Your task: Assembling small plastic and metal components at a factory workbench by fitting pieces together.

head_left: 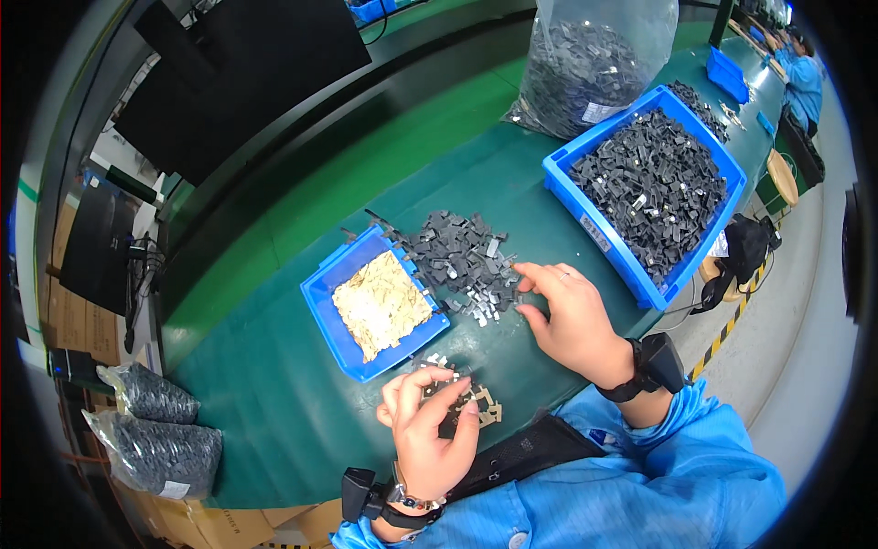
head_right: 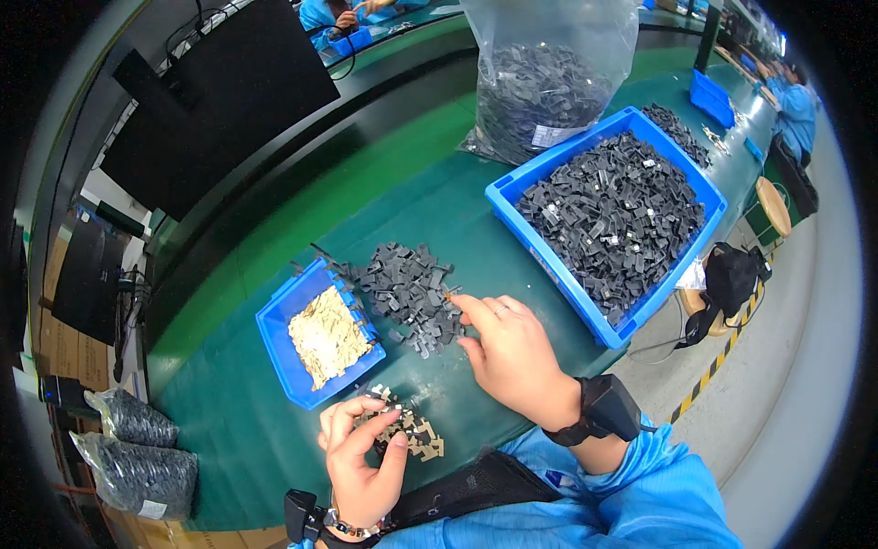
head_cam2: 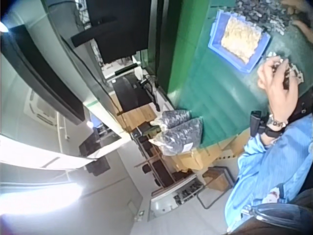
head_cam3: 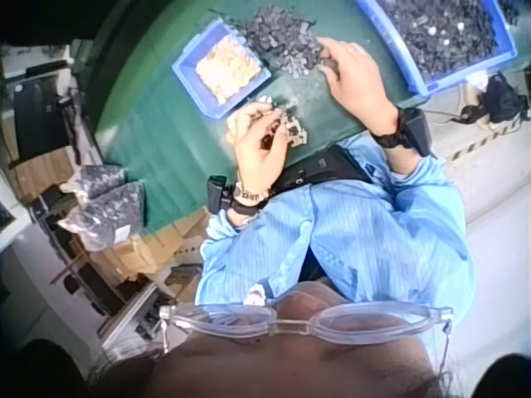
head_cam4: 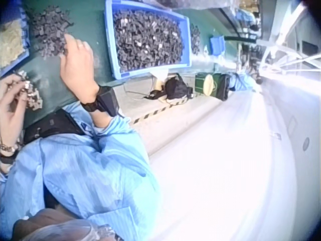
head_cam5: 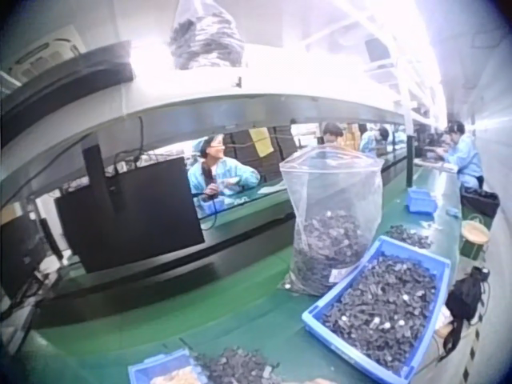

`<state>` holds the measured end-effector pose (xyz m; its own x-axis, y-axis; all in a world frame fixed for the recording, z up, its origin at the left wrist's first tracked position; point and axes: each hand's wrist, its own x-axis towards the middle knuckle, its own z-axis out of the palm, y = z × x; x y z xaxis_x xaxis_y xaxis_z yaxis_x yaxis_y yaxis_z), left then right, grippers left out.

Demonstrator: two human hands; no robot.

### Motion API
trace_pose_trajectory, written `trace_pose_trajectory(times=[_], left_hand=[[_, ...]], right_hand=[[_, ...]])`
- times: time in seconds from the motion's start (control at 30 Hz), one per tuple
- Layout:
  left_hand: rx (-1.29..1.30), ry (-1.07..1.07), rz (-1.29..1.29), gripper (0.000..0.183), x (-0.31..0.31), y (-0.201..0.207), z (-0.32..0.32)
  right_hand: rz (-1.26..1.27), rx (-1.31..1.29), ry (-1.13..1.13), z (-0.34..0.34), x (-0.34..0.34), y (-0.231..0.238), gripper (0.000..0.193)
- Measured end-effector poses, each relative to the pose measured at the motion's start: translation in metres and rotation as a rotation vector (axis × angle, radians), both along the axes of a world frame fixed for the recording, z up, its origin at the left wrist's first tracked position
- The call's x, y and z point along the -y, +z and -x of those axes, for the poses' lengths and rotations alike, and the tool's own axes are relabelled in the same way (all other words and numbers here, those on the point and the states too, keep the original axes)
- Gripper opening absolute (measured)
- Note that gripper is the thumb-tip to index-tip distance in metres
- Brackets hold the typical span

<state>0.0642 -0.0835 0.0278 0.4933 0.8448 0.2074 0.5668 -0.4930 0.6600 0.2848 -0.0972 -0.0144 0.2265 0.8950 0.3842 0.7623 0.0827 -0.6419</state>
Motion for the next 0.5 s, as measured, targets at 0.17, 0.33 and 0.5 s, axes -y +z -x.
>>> trace_pose_trajectory(times=[0.17,0.33,0.5], left_hand=[[0.021,-0.03,0.014,0.023,-0.003,-0.001,-0.002],[0.062,-0.093,-0.071,0.022,-0.008,0.002,-0.009],[0.227,-0.141,-0.088,0.024,-0.014,0.001,-0.021]], right_hand=[[-0.001,-0.035,-0.015,-0.003,0.002,0.004,0.049],[-0.048,-0.242,0.002,-0.002,0.007,0.006,0.048],[0.056,-1.24,0.157,0.012,0.015,0.016,0.041]])
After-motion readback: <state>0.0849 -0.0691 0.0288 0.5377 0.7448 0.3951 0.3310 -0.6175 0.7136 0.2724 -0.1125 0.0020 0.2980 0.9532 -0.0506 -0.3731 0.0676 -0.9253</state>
